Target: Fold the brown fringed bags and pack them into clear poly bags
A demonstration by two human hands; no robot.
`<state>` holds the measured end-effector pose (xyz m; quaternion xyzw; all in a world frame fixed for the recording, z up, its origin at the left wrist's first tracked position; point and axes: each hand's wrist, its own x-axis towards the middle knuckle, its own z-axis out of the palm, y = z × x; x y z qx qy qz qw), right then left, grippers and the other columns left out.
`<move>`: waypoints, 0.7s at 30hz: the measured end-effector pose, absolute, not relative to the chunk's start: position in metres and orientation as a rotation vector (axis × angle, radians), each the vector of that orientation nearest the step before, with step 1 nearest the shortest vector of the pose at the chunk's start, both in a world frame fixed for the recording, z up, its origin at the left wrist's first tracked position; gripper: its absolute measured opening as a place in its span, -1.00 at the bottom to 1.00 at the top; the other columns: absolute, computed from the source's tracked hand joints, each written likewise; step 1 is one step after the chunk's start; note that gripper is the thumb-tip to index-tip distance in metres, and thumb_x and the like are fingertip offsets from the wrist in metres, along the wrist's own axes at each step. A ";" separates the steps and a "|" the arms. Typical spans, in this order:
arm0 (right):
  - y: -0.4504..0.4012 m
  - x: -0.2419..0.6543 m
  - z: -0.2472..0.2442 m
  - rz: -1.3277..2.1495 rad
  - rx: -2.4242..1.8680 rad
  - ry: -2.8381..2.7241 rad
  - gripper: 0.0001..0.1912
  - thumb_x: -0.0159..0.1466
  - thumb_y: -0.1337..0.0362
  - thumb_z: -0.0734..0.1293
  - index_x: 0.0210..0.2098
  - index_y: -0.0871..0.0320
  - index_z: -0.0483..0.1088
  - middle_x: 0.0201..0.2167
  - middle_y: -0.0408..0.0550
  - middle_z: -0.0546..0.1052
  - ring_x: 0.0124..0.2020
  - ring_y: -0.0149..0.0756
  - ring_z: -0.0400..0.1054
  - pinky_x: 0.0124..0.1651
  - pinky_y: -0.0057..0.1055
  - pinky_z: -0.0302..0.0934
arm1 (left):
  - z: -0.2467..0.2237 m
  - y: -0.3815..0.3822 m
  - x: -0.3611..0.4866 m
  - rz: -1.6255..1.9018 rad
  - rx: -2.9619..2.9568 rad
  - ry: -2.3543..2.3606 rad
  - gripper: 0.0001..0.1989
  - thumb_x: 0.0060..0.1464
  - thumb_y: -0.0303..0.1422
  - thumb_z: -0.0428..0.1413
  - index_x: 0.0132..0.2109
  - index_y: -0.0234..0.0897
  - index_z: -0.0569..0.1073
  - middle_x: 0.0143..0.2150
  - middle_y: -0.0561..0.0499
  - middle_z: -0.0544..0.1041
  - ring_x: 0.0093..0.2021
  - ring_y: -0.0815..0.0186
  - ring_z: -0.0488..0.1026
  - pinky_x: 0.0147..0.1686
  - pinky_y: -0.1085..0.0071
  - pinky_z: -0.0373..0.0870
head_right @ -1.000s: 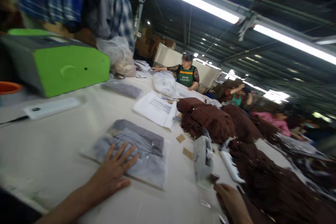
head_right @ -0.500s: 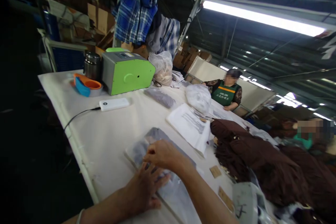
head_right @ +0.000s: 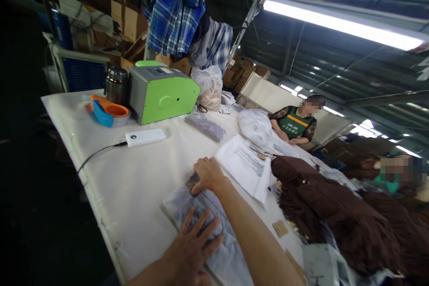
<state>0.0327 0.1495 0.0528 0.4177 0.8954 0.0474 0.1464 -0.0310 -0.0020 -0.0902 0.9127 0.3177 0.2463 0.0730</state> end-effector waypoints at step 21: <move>0.072 0.154 0.004 -0.061 2.306 2.654 -0.43 0.33 0.10 0.16 0.27 0.19 0.21 0.21 0.12 0.35 0.25 0.01 0.20 0.25 -0.07 0.13 | -0.036 0.057 -0.108 0.761 2.288 1.761 -0.48 0.15 -0.29 0.03 0.25 -0.27 0.25 0.25 -0.23 0.35 0.22 0.02 0.32 0.18 0.04 0.25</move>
